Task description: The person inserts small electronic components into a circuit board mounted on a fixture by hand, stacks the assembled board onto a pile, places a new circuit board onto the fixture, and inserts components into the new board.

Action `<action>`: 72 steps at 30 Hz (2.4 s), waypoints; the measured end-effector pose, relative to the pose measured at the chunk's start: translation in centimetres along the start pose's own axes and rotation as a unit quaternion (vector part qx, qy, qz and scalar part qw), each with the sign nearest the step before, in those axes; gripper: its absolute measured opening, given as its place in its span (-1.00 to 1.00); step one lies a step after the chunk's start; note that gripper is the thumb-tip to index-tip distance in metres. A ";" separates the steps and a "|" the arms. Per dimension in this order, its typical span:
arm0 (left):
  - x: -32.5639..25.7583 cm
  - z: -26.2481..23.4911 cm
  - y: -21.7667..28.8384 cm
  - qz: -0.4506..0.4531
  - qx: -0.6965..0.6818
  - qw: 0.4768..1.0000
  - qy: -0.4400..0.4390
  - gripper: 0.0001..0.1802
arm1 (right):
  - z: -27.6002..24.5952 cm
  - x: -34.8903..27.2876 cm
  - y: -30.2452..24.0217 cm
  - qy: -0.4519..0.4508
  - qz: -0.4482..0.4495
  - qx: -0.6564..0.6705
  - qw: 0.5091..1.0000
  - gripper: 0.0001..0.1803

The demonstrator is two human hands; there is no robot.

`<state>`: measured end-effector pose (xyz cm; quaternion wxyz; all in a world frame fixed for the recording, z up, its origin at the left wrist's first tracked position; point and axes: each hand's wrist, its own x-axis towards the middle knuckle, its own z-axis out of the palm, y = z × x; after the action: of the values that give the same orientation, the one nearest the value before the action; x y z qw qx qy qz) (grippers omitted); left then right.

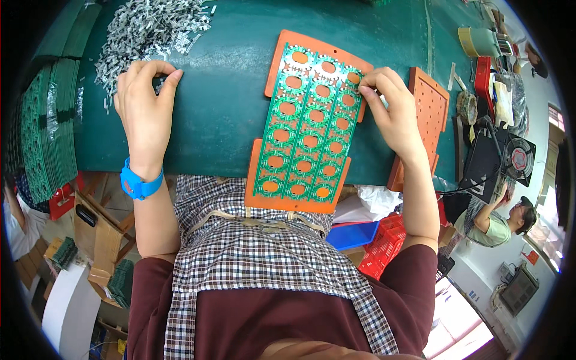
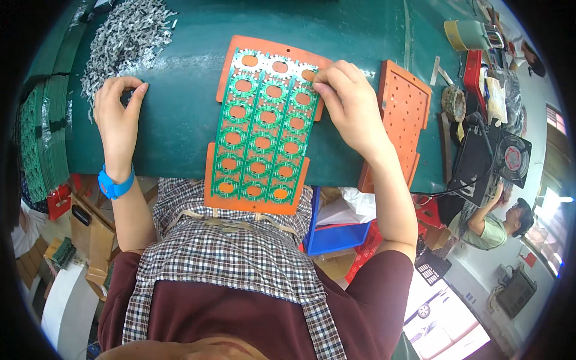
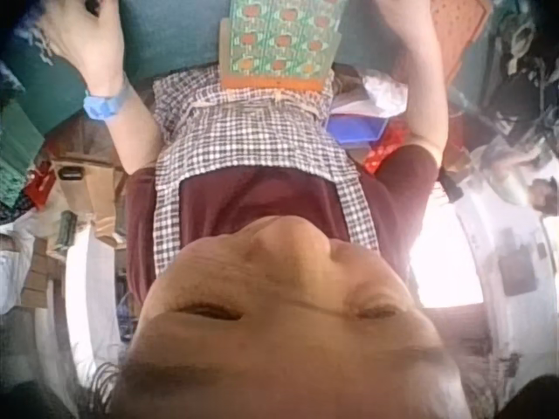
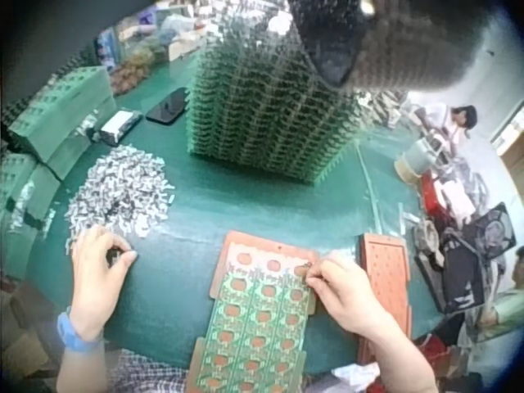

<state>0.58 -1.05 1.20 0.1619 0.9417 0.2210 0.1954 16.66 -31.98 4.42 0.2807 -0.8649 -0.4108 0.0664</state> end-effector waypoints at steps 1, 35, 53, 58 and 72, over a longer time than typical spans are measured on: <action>0.1 -0.1 0.2 -0.008 -0.011 1.000 -0.019 -0.84 | 0.1 0.0 -0.1 0.000 0.001 0.001 1.000 -0.95; -2.9 -0.1 7.8 -0.137 -0.566 0.775 -0.247 -0.75 | 1.9 -1.8 -7.1 0.100 -0.104 0.048 0.988 -0.84; -0.1 -0.4 0.0 0.076 -0.040 0.996 -0.010 -0.96 | 0.2 -2.5 -2.0 -0.033 0.032 0.076 0.996 -0.93; -0.3 -1.1 0.7 -0.006 -0.207 0.978 -0.011 -0.91 | 0.9 -2.5 -1.9 -0.019 0.033 0.076 0.996 -0.92; -2.7 -0.5 8.6 -0.197 -0.669 0.634 -0.334 -0.63 | 1.8 -3.8 -4.7 0.107 -0.133 -0.197 0.966 -0.70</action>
<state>1.15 -9.57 4.20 0.8452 0.5101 0.1408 -0.0746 10.40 -31.64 5.05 0.1535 -0.8429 -0.4946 -0.1461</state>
